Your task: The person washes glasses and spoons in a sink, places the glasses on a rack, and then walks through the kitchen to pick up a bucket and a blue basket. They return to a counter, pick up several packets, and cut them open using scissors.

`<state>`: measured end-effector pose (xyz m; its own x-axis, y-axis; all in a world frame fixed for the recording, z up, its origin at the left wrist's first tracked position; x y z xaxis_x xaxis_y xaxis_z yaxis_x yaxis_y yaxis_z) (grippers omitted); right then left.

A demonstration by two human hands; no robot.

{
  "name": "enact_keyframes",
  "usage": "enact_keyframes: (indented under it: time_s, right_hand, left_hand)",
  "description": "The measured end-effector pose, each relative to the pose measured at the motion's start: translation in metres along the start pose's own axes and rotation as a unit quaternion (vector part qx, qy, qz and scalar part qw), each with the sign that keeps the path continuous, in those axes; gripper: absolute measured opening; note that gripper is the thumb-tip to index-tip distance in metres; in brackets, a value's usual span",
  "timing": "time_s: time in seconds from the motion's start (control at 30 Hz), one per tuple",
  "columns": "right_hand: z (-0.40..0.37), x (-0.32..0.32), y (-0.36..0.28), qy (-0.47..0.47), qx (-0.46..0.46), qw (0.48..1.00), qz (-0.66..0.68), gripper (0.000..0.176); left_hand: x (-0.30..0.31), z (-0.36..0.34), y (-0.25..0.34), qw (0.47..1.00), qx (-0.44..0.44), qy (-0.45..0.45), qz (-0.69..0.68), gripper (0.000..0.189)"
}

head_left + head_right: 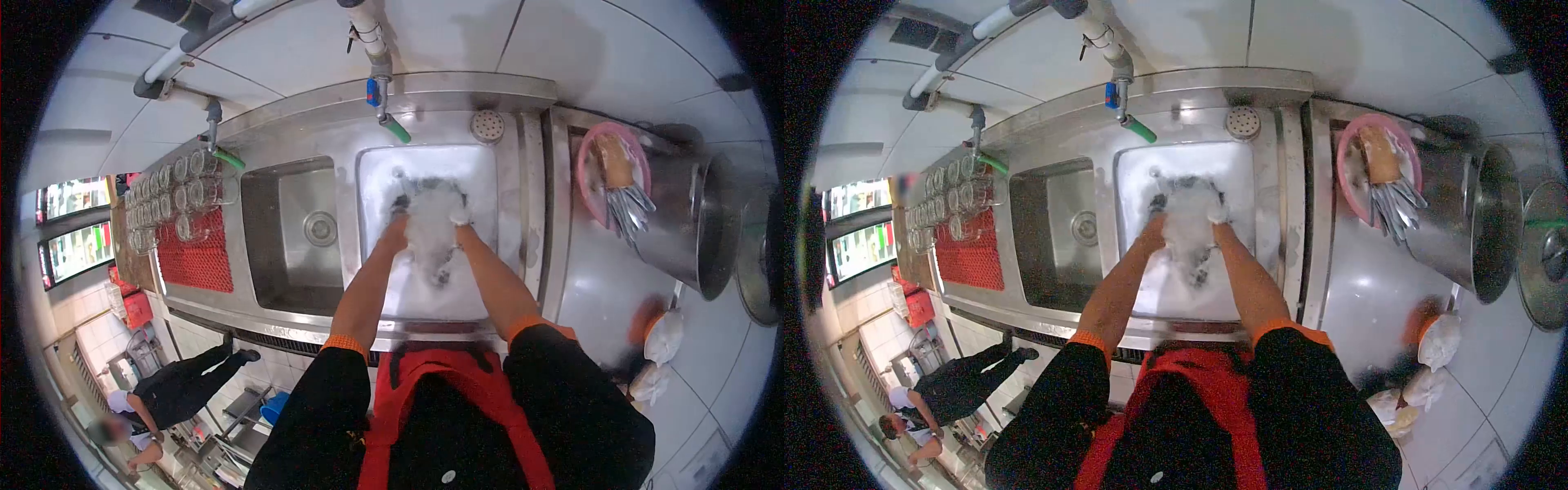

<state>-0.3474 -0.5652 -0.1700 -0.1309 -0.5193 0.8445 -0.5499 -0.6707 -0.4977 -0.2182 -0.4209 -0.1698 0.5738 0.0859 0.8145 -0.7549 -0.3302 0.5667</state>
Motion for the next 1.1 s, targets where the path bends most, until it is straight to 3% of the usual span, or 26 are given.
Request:
enact_keyframes:
  time_s: [0.17,0.2,0.23,0.3,0.33,0.4,0.43,0.57,0.63,0.73,0.8,0.87,0.93,0.97,1.03,1.1]
  right_hand:
    - [-0.024,0.066,-0.038,0.04,-0.087,0.965,0.246,0.046]
    - [-0.029,0.092,-0.05,0.053,-0.107,0.938,0.326,0.046]
    - [-0.031,0.121,-0.062,0.069,-0.146,0.864,0.477,0.046]
    - [-0.043,0.117,-0.047,0.035,-0.185,0.861,0.472,0.05]
    - [-0.05,0.124,-0.049,0.017,-0.202,0.859,0.47,0.052]
    - [-0.068,0.164,-0.069,-0.05,-0.274,0.824,0.494,0.055]
    - [-0.077,0.18,-0.08,-0.097,-0.323,0.786,0.518,0.056]
    - [-0.093,0.187,-0.094,-0.059,-0.265,0.761,0.59,0.057]
    - [-0.096,0.196,-0.108,-0.052,-0.256,0.683,0.682,0.058]
    - [-0.103,0.188,-0.105,-0.071,-0.242,0.711,0.657,0.055]
    - [-0.112,0.192,-0.107,-0.05,-0.256,0.724,0.638,0.054]
    - [-0.117,0.202,-0.113,-0.031,-0.267,0.741,0.615,0.054]
    - [-0.121,0.23,-0.121,0.06,-0.254,0.88,0.396,0.056]
    - [-0.123,0.232,-0.126,0.051,-0.245,0.885,0.392,0.056]
    - [-0.117,0.242,-0.151,0.077,-0.091,0.936,0.33,0.056]
    - [-0.113,0.25,-0.202,0.035,-0.022,0.949,0.314,0.047]
  left_hand:
    - [0.038,0.032,0.042,0.998,-0.023,-0.049,-0.019,0.054]
    - [0.051,0.041,0.058,0.997,-0.039,-0.061,-0.008,0.053]
    - [0.063,0.049,0.073,0.995,-0.046,-0.084,0.023,0.052]
    - [0.063,0.058,0.092,0.964,-0.045,-0.195,0.173,0.04]
    - [0.088,0.065,0.121,0.964,-0.047,-0.193,0.177,0.04]
    - [0.163,0.069,0.191,0.933,0.068,-0.282,0.212,0.039]
    - [0.172,0.071,0.206,0.933,0.067,-0.278,0.218,0.039]
    - [0.205,0.061,0.258,0.922,0.017,-0.264,0.284,0.035]
    - [0.219,0.058,0.281,0.918,-0.009,-0.264,0.295,0.034]
    - [0.223,0.049,0.291,0.891,-0.027,-0.3,0.34,0.033]
    - [0.223,0.042,0.292,0.902,-0.1,-0.231,0.35,0.031]
    - [0.222,0.037,0.286,0.91,-0.105,-0.218,0.337,0.029]
    - [0.235,0.03,0.281,0.918,-0.107,-0.203,0.323,0.028]
    - [0.253,0.024,0.281,0.936,-0.093,-0.19,0.28,0.026]
    - [0.287,0.007,0.262,0.956,-0.054,-0.166,0.234,0.025]
    - [0.319,-0.015,0.237,0.992,-0.058,-0.083,0.073,0.022]
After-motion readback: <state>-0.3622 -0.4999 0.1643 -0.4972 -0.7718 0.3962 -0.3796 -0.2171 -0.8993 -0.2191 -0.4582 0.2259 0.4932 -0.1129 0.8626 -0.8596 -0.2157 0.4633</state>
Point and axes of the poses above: each hand's wrist, its own z-axis towards the middle knuckle, its own x-axis out of the back of the hand, y = z × x, the point moved 5 cm from there along z, towards the middle knuckle, and after that the axes turned 6 degrees about y, right-handed, at the moved point
